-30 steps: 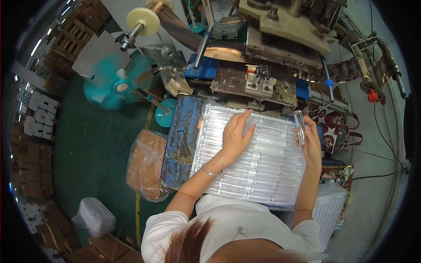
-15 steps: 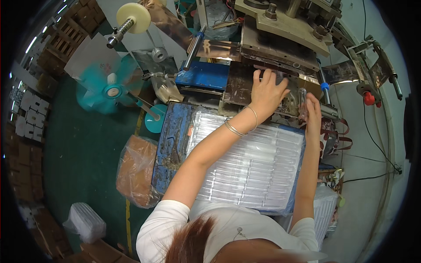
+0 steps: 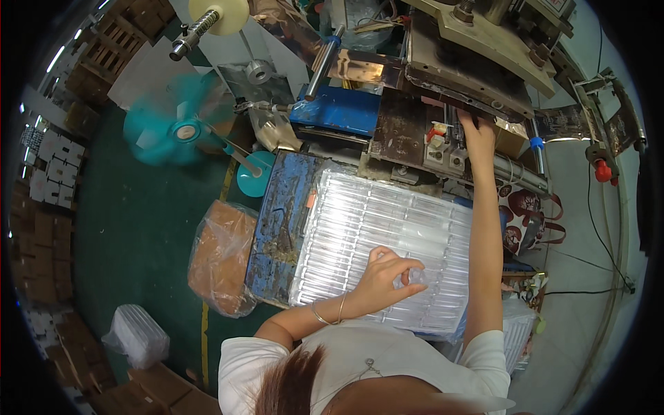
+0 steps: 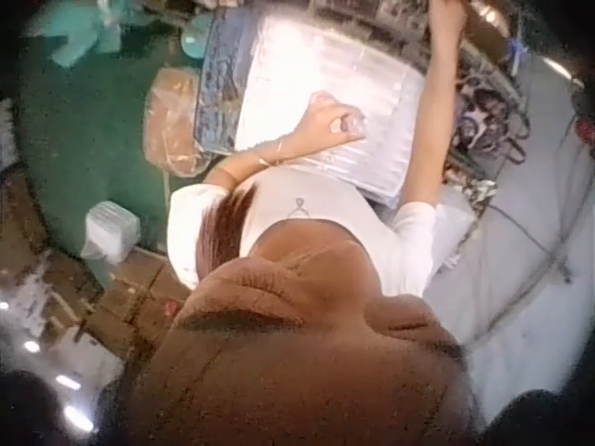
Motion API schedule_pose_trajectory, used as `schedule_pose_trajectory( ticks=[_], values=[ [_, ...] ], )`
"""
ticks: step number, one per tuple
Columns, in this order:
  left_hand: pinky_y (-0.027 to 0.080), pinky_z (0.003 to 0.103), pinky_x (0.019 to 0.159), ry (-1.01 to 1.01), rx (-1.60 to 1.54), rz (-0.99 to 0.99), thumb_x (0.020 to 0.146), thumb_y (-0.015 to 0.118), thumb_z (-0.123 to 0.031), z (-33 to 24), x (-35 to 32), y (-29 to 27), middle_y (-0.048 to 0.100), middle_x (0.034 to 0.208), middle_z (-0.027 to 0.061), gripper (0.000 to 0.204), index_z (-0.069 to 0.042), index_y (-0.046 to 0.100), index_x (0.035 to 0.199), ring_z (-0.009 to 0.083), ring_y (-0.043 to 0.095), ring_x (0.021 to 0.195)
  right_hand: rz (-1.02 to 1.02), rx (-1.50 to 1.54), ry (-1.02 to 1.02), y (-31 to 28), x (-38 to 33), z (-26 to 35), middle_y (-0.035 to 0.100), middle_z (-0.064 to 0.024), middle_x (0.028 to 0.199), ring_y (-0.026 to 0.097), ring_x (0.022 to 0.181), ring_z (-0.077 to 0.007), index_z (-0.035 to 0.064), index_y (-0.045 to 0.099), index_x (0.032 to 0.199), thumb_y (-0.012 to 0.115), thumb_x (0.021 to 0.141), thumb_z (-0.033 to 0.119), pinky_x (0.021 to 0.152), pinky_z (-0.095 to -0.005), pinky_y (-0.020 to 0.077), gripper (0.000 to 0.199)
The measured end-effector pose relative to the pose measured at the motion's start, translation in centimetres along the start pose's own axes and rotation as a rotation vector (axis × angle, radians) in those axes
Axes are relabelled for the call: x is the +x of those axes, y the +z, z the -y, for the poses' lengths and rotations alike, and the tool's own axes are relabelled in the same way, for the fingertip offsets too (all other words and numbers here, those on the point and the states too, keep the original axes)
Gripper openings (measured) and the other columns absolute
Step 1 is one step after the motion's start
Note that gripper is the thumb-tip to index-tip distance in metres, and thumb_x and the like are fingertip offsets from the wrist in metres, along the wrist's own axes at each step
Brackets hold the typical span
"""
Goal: Inserting small clear components into plastic trays and operating a heat press or stamping machine to seal or mark them.
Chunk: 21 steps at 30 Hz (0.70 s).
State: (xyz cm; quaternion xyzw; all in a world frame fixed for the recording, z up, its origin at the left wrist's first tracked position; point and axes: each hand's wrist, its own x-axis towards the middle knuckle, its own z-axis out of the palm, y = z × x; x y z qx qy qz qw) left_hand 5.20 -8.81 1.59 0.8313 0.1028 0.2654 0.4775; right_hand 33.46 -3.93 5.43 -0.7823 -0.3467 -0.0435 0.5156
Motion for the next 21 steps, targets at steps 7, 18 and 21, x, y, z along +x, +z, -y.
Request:
schedule_pose_trajectory(
  ticks=[7,18,21],
  values=[
    [0.027,0.030,0.075,-0.006,-0.055,0.083,0.066,0.068,-0.024,0.4,-1.0,0.2,0.048,0.059,-0.0030,0.028,-0.010,0.058,0.089,0.0123,0.045,0.064,0.002,0.242,0.001,0.5,-0.5,0.2,0.057,-0.0138,0.094,0.052,0.087,-0.0231,-0.0023,0.053,0.098,0.055,0.075,0.031,0.079,-0.0293,0.0365,0.040],
    [0.029,0.029,0.073,-0.012,-0.004,0.073,0.067,0.067,-0.024,1.2,-1.7,0.3,0.048,0.060,-0.0024,0.028,-0.009,0.058,0.089,0.0135,0.045,0.064,-0.042,0.540,0.159,1.5,-1.0,0.2,0.050,-0.0115,0.109,0.045,0.100,-0.0202,-0.0035,0.044,0.110,0.054,0.077,0.027,0.088,-0.0270,0.0295,0.047],
    [0.031,0.029,0.071,-0.007,-0.015,0.085,0.067,0.067,-0.024,1.1,-1.4,0.2,0.049,0.061,-0.0021,0.028,-0.009,0.057,0.089,0.0140,0.045,0.064,0.098,0.446,0.140,0.7,-0.4,-0.9,0.051,-0.0108,0.107,0.046,0.098,-0.0189,-0.0035,0.046,0.108,0.052,0.077,0.026,0.086,-0.0268,0.0308,0.043]
  ],
)
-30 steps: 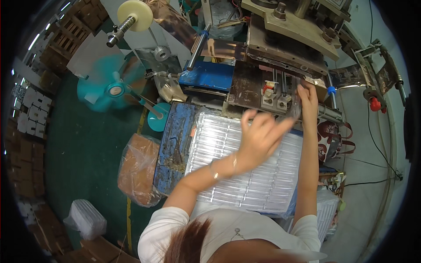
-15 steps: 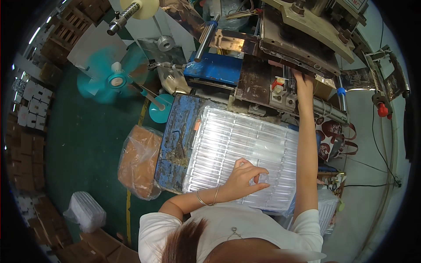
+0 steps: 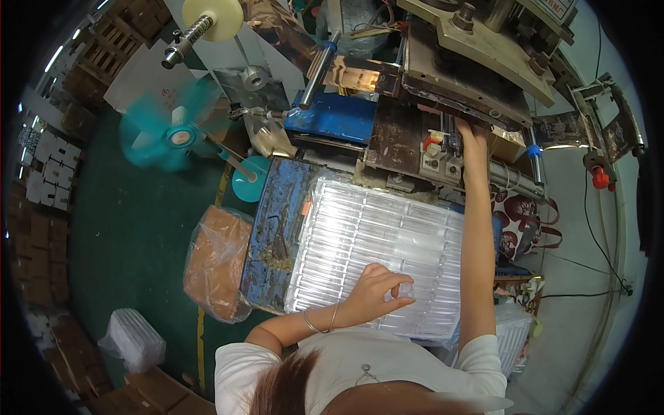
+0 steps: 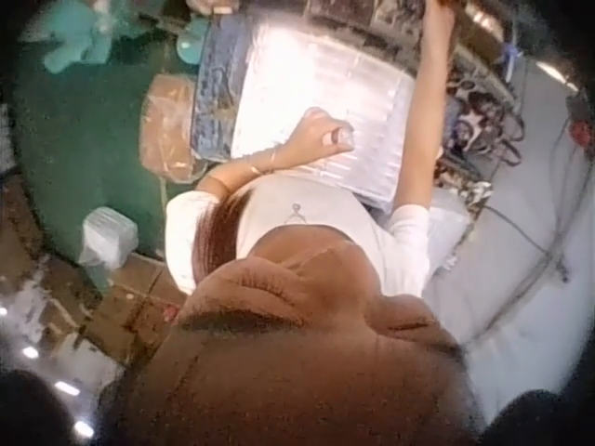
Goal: Inserting small clear components into plastic trays and operating a heat press or stamping machine to seal or mark them.
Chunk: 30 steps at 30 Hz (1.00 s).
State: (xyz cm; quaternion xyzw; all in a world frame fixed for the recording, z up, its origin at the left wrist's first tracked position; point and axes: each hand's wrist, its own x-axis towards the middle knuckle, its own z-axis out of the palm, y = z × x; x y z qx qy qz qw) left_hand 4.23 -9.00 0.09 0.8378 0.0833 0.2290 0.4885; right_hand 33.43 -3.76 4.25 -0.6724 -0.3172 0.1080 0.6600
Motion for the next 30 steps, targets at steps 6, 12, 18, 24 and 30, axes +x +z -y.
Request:
schedule_pose_trajectory(
  ticks=[6,12,18,24,30],
  values=[
    [0.032,0.028,0.070,0.010,0.016,-0.011,0.068,0.067,-0.023,0.15,-0.27,0.18,0.049,0.062,-0.0019,0.028,-0.010,0.057,0.090,0.0148,0.046,0.065,-0.005,0.115,0.049,0.21,-0.28,0.34,0.052,-0.0093,0.104,0.046,0.093,-0.0177,-0.0035,0.047,0.105,0.052,0.077,0.024,0.084,-0.0257,0.0313,0.039],
    [0.033,0.029,0.069,-0.017,-0.012,0.032,0.068,0.067,-0.023,0.27,-0.67,0.49,0.049,0.063,-0.0015,0.029,-0.010,0.057,0.091,0.0151,0.046,0.066,-0.050,0.126,0.052,0.72,-0.83,0.83,0.051,-0.0099,0.104,0.045,0.095,-0.0174,-0.0037,0.047,0.106,0.052,0.077,0.023,0.086,-0.0252,0.0300,0.040],
    [0.034,0.029,0.067,-0.012,-0.028,0.033,0.068,0.066,-0.024,0.30,-0.46,0.59,0.049,0.063,-0.0012,0.028,-0.009,0.057,0.091,0.0155,0.047,0.065,-0.013,0.110,0.020,0.74,-0.40,0.50,0.051,-0.0101,0.106,0.045,0.097,-0.0178,-0.0029,0.046,0.107,0.053,0.077,0.024,0.087,-0.0257,0.0294,0.041],
    [0.034,0.029,0.066,-0.021,-0.023,0.036,0.068,0.066,-0.024,0.42,-0.57,0.47,0.049,0.063,-0.0009,0.028,-0.009,0.057,0.091,0.0159,0.047,0.065,-0.005,0.116,0.020,0.79,-0.31,0.43,0.052,-0.0095,0.105,0.046,0.096,-0.0178,-0.0025,0.048,0.106,0.053,0.077,0.024,0.086,-0.0262,0.0299,0.040],
    [0.034,0.029,0.065,-0.028,-0.034,0.034,0.068,0.066,-0.023,0.49,-0.83,0.53,0.049,0.063,-0.0007,0.028,-0.009,0.057,0.091,0.0160,0.047,0.064,-0.041,0.135,0.071,0.67,-0.60,0.64,0.052,-0.0091,0.105,0.046,0.096,-0.0177,-0.0017,0.048,0.107,0.053,0.077,0.024,0.086,-0.0263,0.0298,0.040]
  ],
)
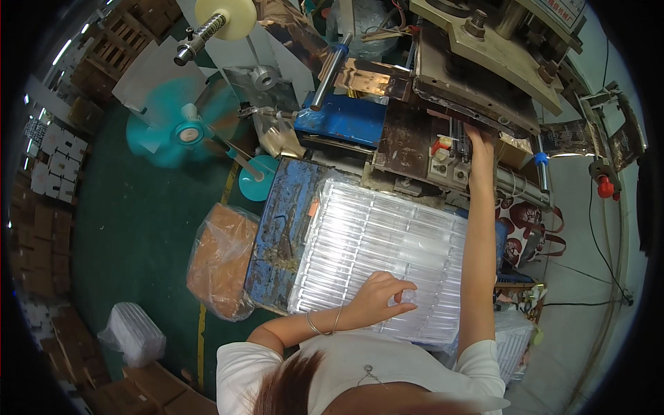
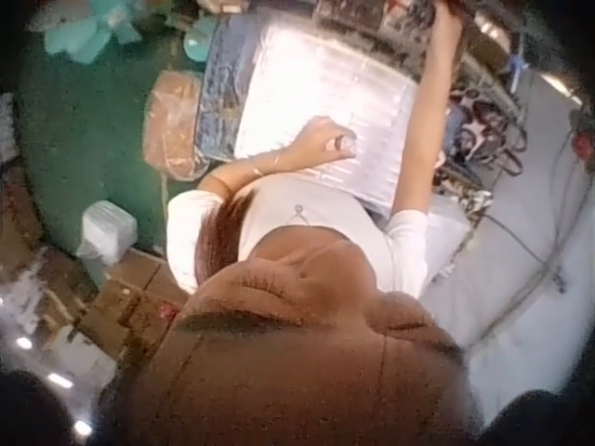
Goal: Inserting small clear components into plastic trays and operating a heat press or stamping machine to seal or mark them.
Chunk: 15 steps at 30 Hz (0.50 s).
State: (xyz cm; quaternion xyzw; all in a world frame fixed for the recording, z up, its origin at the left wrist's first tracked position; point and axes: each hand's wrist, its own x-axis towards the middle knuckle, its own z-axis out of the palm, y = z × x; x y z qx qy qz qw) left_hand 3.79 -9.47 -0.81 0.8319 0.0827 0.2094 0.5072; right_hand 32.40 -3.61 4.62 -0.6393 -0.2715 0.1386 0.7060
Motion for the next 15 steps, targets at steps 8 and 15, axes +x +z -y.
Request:
schedule_pose_trajectory(
  ticks=[8,15],
  values=[
    [0.035,0.029,0.064,0.007,0.012,-0.002,0.068,0.066,-0.023,0.16,-0.04,-0.09,0.049,0.062,-0.0005,0.028,-0.009,0.057,0.091,0.0164,0.047,0.064,0.015,0.015,-0.005,0.15,0.06,-0.12,0.051,-0.0091,0.106,0.045,0.097,-0.0174,-0.0019,0.046,0.108,0.053,0.077,0.023,0.088,-0.0261,0.0288,0.040],
    [0.035,0.029,0.064,0.008,0.012,0.005,0.068,0.067,-0.023,0.18,0.03,0.05,0.049,0.063,-0.0003,0.029,-0.008,0.057,0.091,0.0166,0.046,0.064,0.023,0.007,0.006,-0.15,0.23,-0.10,0.051,-0.0092,0.106,0.045,0.098,-0.0170,-0.0022,0.047,0.107,0.053,0.077,0.024,0.088,-0.0261,0.0286,0.040]
  ],
)
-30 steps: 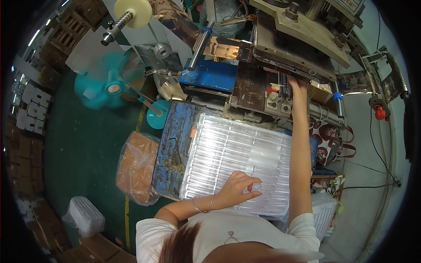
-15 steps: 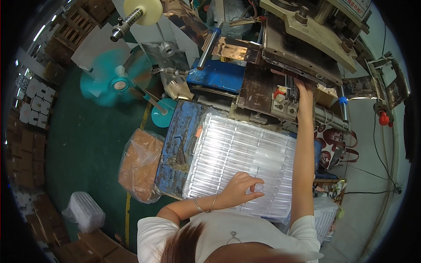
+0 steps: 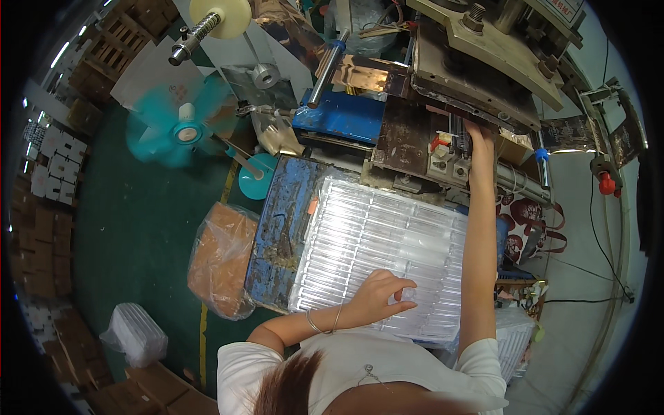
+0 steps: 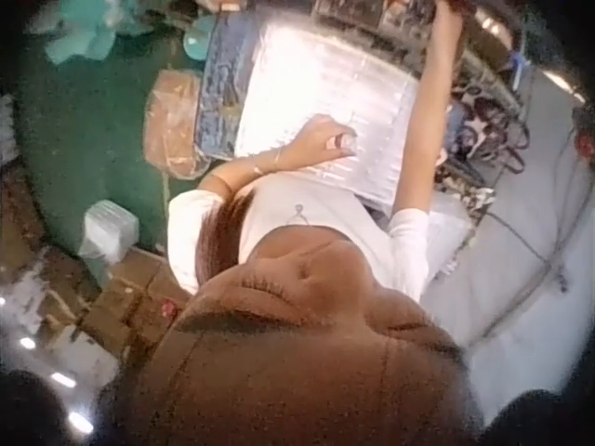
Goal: Inserting small clear components into plastic trays and operating a heat press or stamping machine to seal or mark them.
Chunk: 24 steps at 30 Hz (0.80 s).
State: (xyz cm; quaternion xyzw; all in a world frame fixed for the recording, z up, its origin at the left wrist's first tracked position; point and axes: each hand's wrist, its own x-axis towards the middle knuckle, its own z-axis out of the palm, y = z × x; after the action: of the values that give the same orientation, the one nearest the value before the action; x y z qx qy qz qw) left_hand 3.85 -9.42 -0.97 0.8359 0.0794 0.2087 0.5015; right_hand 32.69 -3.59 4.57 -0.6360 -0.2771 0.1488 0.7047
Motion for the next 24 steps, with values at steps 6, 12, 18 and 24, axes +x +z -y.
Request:
schedule_pose_trajectory(
  ticks=[6,12,18,24],
  values=[
    [0.034,0.029,0.066,-0.010,0.017,-0.003,0.068,0.066,-0.023,0.0,-0.3,0.1,0.049,0.063,-0.0005,0.029,-0.009,0.057,0.092,0.0166,0.047,0.065,0.035,0.021,0.000,0.3,-0.2,0.4,0.051,-0.0095,0.104,0.046,0.095,-0.0171,-0.0028,0.048,0.105,0.053,0.076,0.023,0.085,-0.0258,0.0309,0.040],
    [0.035,0.029,0.066,-0.030,0.009,0.007,0.068,0.066,-0.023,-0.2,-0.6,0.2,0.050,0.063,-0.0009,0.029,-0.009,0.057,0.092,0.0164,0.046,0.065,0.008,0.068,-0.003,0.3,-0.2,-0.3,0.052,-0.0091,0.102,0.047,0.093,-0.0169,-0.0030,0.049,0.104,0.054,0.075,0.024,0.083,-0.0255,0.0322,0.040],
    [0.035,0.029,0.065,-0.013,0.010,0.004,0.068,0.066,-0.022,0.0,-0.4,0.4,0.050,0.063,-0.0007,0.028,-0.008,0.057,0.091,0.0169,0.046,0.064,-0.114,0.091,0.018,0.0,-0.5,0.2,0.052,-0.0088,0.102,0.046,0.094,-0.0174,-0.0030,0.048,0.104,0.054,0.075,0.025,0.085,-0.0251,0.0304,0.041],
    [0.035,0.032,0.065,-0.024,0.103,-0.014,0.069,0.064,-0.023,0.5,2.6,-0.5,0.050,0.062,0.0013,0.027,-0.007,0.057,0.090,0.0198,0.045,0.065,-0.124,-0.124,-0.109,-5.9,-5.3,1.9,0.052,-0.0043,0.098,0.045,0.090,-0.0116,0.0009,0.050,0.102,0.054,0.080,0.023,0.080,-0.0226,0.0342,0.031]
  ],
)
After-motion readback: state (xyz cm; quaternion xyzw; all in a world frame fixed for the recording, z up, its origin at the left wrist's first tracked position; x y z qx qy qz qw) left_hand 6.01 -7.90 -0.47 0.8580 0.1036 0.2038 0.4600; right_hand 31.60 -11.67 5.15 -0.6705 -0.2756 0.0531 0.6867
